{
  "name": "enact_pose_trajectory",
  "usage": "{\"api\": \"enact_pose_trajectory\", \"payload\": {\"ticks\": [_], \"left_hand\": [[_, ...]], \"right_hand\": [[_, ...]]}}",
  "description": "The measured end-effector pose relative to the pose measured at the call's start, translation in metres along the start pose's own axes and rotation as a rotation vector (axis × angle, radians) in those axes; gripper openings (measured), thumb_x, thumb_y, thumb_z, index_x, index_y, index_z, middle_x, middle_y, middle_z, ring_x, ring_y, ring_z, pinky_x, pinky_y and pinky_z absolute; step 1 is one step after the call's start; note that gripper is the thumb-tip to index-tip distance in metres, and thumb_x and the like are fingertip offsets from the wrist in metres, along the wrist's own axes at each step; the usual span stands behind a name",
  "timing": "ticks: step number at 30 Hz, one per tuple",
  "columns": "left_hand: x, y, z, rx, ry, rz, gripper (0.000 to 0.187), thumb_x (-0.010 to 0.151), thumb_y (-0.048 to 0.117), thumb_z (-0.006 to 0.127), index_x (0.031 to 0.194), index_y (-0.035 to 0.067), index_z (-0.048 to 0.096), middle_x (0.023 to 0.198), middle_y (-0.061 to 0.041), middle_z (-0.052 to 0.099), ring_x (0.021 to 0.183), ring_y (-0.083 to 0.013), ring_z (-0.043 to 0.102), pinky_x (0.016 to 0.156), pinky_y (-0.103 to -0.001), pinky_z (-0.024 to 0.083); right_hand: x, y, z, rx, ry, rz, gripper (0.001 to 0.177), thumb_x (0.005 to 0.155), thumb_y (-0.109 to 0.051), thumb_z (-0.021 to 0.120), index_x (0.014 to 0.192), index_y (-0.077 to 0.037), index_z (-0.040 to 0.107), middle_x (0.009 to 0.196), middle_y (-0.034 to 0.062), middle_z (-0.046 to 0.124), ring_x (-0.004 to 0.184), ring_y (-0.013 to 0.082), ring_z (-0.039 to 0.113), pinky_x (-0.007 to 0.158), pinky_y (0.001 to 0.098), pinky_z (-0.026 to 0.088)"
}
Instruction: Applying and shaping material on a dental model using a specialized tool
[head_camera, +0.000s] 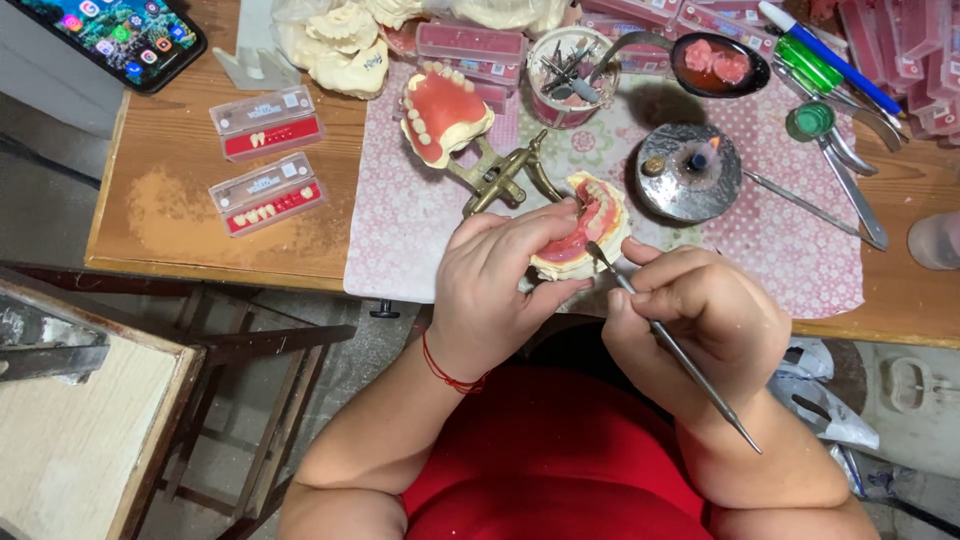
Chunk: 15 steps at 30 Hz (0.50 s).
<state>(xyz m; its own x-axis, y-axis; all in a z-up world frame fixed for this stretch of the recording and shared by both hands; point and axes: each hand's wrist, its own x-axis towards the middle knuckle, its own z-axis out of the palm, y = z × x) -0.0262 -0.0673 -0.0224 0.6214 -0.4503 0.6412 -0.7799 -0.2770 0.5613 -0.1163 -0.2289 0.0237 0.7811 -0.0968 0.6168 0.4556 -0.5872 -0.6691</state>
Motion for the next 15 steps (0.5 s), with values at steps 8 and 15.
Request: {"api": "enact_pose_trajectory", "payload": {"ticks": [8, 15], "left_hand": [[-0.0001, 0.0001, -0.0007, -0.003, -0.012, -0.003, 0.039, 0.099, 0.039, 0.071, 0.121, 0.006, 0.065, 0.131, -0.009, 0.074, 0.117, -0.0192, 0.075, 0.091, -0.035, 0.05], [0.0, 0.0002, -0.0013, -0.001, -0.018, 0.004, 0.039, 0.101, 0.038, 0.069, 0.123, 0.006, 0.064, 0.132, -0.01, 0.074, 0.116, -0.0206, 0.076, 0.091, -0.036, 0.05]], "right_hand": [[0.003, 0.0041, 0.0008, -0.074, 0.003, -0.057, 0.028, 0.089, 0.009, 0.071, 0.078, -0.003, 0.049, 0.073, 0.0131, 0.061, 0.067, 0.0217, 0.062, 0.091, 0.0456, 0.067], [0.0036, 0.0058, 0.0019, -0.106, 0.016, -0.13, 0.027, 0.089, 0.009, 0.073, 0.079, -0.003, 0.05, 0.074, 0.0147, 0.063, 0.068, 0.0241, 0.064, 0.087, 0.047, 0.068]]}}
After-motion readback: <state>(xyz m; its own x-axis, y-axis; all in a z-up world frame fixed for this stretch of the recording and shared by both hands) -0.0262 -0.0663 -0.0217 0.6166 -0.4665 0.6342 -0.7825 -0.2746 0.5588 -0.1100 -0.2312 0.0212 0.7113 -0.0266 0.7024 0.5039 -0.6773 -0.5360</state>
